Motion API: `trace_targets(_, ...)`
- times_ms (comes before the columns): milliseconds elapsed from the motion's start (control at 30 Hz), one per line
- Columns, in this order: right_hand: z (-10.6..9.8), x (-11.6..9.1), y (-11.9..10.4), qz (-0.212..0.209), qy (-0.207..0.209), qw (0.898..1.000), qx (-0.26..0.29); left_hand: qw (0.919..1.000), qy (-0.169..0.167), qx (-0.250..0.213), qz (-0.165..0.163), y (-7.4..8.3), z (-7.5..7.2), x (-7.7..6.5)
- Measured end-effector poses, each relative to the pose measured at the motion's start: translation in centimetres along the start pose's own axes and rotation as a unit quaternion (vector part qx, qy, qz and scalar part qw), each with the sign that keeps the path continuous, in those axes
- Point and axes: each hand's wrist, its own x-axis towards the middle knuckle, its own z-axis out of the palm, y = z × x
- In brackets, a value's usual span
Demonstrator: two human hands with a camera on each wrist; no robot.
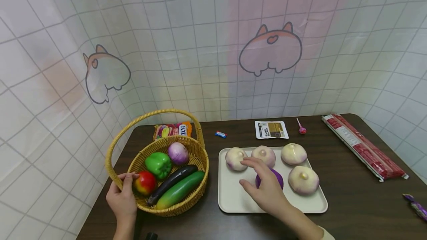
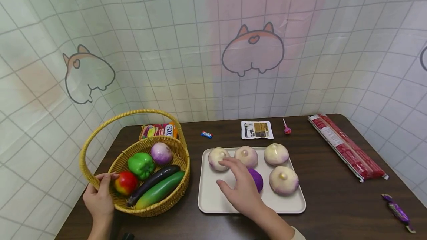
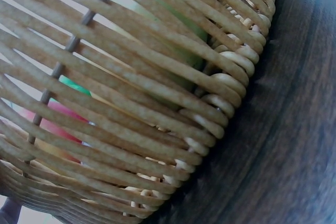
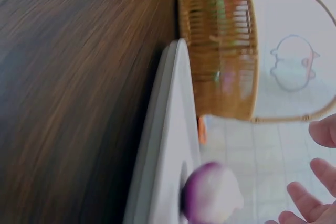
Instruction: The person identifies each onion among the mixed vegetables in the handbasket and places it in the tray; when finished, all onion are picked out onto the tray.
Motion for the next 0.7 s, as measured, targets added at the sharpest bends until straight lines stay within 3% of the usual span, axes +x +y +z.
trace_targets(467,4.9,2.1,-4.0,-0.011,-0.082,0.994,0.067,1.0000,0.002,0.007,0.000,0.0,-0.1,0.0)
trace_targets(700,7.0,2.8,-5.5,-0.011,-0.115,0.984,0.135,0.9999,-0.002,0.015,0.006,-0.1,-0.1,0.0)
